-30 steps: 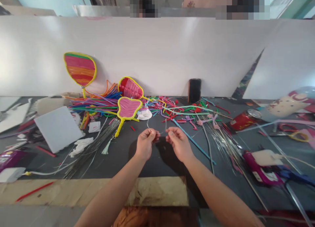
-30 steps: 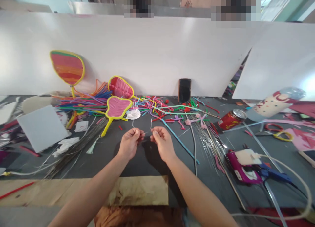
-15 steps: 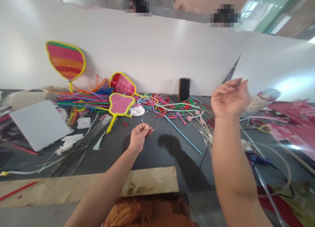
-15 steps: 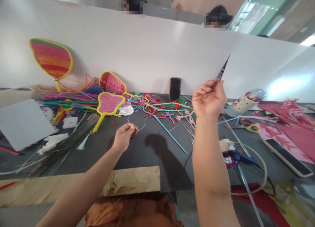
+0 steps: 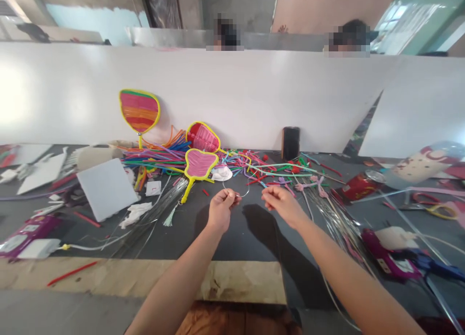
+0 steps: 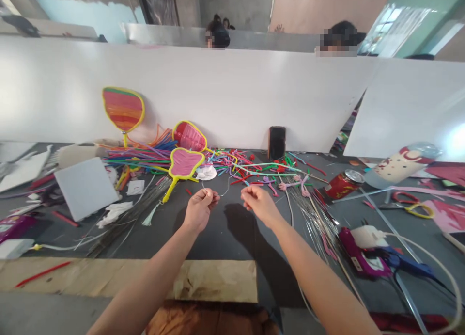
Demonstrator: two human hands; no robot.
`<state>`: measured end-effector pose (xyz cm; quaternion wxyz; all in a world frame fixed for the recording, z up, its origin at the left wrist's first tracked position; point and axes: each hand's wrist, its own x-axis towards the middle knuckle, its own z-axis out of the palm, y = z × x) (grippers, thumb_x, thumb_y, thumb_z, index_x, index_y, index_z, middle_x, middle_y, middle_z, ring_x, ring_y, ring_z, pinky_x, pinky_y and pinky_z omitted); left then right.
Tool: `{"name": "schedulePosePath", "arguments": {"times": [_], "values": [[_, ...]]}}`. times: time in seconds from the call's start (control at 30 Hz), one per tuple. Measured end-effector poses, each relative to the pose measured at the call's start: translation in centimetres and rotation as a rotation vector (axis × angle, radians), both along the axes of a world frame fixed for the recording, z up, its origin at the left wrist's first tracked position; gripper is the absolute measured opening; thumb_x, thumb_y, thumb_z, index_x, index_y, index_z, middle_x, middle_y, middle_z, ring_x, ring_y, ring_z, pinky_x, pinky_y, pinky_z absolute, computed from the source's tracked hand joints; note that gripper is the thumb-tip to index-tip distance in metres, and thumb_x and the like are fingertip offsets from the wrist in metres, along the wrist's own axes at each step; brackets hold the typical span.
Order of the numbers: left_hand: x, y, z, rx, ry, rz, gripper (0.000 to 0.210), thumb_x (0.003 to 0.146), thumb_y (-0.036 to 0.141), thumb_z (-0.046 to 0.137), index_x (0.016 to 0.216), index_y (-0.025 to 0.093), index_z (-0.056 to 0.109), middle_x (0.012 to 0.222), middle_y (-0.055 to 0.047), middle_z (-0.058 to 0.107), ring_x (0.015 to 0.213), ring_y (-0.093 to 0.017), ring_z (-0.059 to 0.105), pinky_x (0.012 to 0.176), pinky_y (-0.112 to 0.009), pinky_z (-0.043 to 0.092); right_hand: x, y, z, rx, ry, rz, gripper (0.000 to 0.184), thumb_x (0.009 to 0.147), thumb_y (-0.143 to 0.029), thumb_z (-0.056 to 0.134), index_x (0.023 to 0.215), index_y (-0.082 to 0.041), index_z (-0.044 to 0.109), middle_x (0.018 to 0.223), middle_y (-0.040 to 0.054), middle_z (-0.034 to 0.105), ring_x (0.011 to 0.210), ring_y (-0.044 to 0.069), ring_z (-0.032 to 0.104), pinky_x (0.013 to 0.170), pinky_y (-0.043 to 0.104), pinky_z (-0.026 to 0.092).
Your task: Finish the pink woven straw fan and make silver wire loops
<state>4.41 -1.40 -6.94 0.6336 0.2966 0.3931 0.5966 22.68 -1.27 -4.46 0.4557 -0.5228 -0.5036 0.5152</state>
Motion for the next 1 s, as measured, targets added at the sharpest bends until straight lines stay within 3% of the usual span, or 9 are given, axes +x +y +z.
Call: {"name": "schedulePosePath", "arguments": {"times": [0.17,0.37,0.67,0.83,1.0], "values": [[0.7,-1.0,1.0,-0.060,-0.152,-0.092,0.034,0.056,0.034,0.081,0.070,0.015,0.057,0.070,0.002,0.062,0.062,-0.008,0.059,0.058,-0.018,0.045,-2.7,-2.3,-1.7,-0.018,0.198,0.051,0.026,0.068,-0.035,0.071,0.088,-0.020,0.067,0.067,-0.0021,0.062,0.056,0.010,0.053,0.055,0.025,0.043],[1.3,-1.7,0.9,-0.082,-0.187,-0.173,0.027,0.062,0.029,0.078,0.069,0.014,0.057,0.069,0.000,0.062,0.061,-0.007,0.057,0.059,-0.018,0.045,-4.0,-2.2,-3.3,-0.037,0.484,-0.031,0.019,0.065,-0.032,0.075,0.077,-0.020,0.068,0.062,-0.0028,0.061,0.054,0.009,0.050,0.053,0.023,0.040],[2.0,-1.9,0.0,-0.100,-0.045,-0.140,0.022,0.064,0.030,0.076,0.068,0.014,0.061,0.068,-0.001,0.064,0.062,-0.009,0.058,0.062,-0.020,0.046,-4.3,-2.8,-4.0,-0.078,0.575,-0.033,0.018,0.076,-0.037,0.067,0.076,-0.021,0.058,0.065,-0.0040,0.054,0.055,0.008,0.046,0.053,0.021,0.037],[2.4,-1.9,-0.3,-0.075,0.135,-0.082,0.016,0.067,0.028,0.073,0.069,0.013,0.066,0.065,-0.001,0.065,0.061,-0.009,0.058,0.065,-0.021,0.047,-4.6,-2.7,-4.2,-0.064,0.613,-0.091,0.020,0.077,-0.037,0.067,0.071,-0.021,0.055,0.063,-0.0046,0.051,0.056,0.009,0.046,0.057,0.022,0.041],[2.5,-2.0,-0.2,-0.033,0.182,-0.075,0.012,0.068,0.026,0.071,0.069,0.014,0.068,0.066,-0.001,0.066,0.063,-0.010,0.058,0.067,-0.022,0.048,-4.5,-2.5,-4.4,-0.062,0.588,-0.143,0.020,0.075,-0.035,0.068,0.072,-0.021,0.054,0.071,-0.0033,0.057,0.061,0.010,0.052,0.061,0.025,0.046]]}}
